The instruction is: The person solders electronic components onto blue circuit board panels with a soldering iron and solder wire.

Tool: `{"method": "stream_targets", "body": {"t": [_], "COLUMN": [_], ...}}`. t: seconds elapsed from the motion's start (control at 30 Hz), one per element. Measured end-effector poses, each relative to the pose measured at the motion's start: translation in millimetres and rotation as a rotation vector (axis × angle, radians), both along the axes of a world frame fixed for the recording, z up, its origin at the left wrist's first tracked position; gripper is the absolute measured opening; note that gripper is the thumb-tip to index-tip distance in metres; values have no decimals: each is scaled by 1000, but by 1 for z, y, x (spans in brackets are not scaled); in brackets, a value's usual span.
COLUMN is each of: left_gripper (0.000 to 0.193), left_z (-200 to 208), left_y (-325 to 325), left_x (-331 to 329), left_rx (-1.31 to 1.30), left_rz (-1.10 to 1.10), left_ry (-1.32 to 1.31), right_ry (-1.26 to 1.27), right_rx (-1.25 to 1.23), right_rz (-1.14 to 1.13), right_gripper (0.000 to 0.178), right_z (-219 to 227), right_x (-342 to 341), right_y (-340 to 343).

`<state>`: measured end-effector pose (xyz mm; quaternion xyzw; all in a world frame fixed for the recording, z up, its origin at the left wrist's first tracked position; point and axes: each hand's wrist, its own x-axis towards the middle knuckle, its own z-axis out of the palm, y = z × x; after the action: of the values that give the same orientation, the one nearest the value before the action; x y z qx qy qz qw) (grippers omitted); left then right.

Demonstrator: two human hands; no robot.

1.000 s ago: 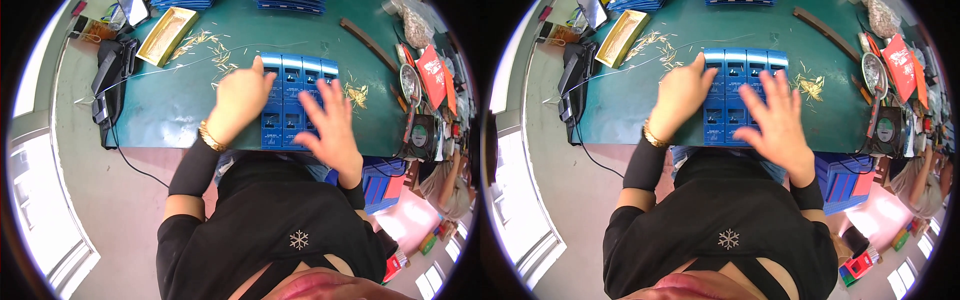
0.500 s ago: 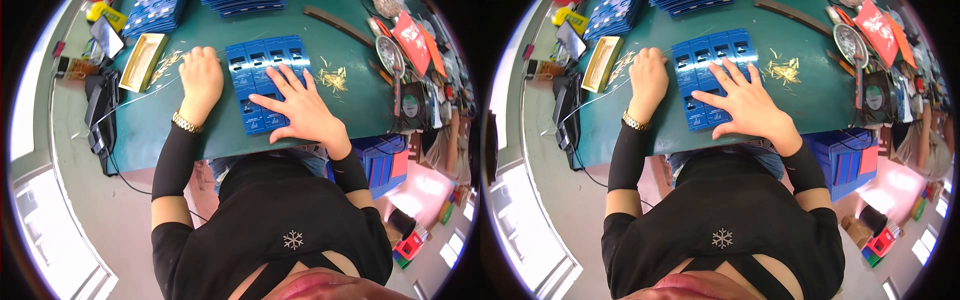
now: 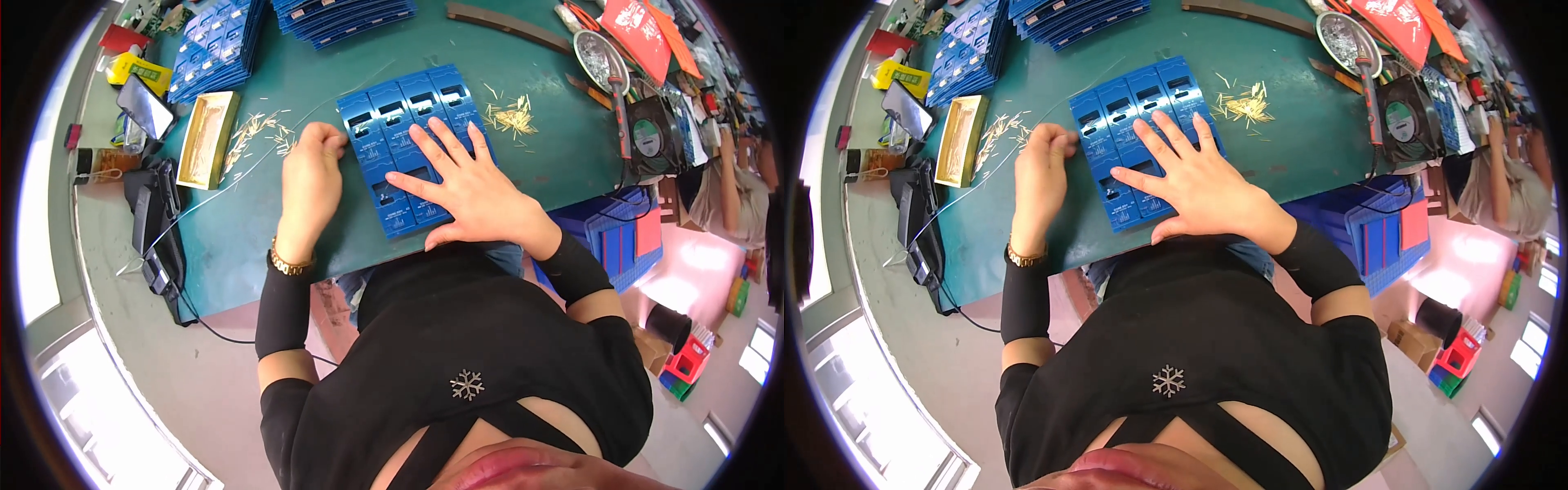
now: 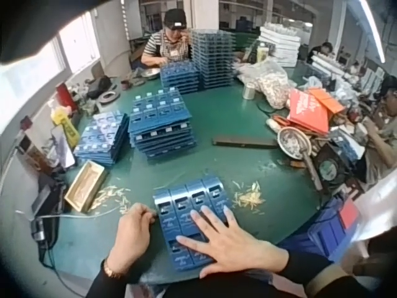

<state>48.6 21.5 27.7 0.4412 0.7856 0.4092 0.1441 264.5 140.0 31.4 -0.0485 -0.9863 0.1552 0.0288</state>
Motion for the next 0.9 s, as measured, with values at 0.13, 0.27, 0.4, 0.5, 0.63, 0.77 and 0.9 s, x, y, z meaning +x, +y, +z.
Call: {"method": "stream_targets", "body": {"t": [0.13, 0.27, 0.4, 0.5, 0.63, 0.77, 0.9], "left_gripper": [8, 9, 10, 11, 13, 15, 12], "left_z": [-2, 0, 29, 35, 99, 83, 31], "left_y": [-4, 1, 19, 41, 79, 100, 87], "left_x": [20, 14, 14, 0, 30, 27, 17], "left_rx": [56, 22, 260, 336, 375, 381, 205], "left_rz": [-179, -60, 142, -144, -422, -583, -441], "left_ry": [-42, -618, -1335, -1468, -1222, -874, -872], "right_ry": [53, 51, 76, 234, 627, 747, 684], "right_rx": [49, 33, 5, -80, -379, -613, -770], "right_rz": [-2, 29, 1, -42, -319, -491, -464], "right_gripper": [100, 99, 96, 95, 71, 40, 45], "right_z": [-3, -2, 8, 16, 48, 70, 118], "right_x": [1, 1, 6, 12, 28, 35, 22], "right_y": [2, 8, 13, 24, 51, 124, 139]}}
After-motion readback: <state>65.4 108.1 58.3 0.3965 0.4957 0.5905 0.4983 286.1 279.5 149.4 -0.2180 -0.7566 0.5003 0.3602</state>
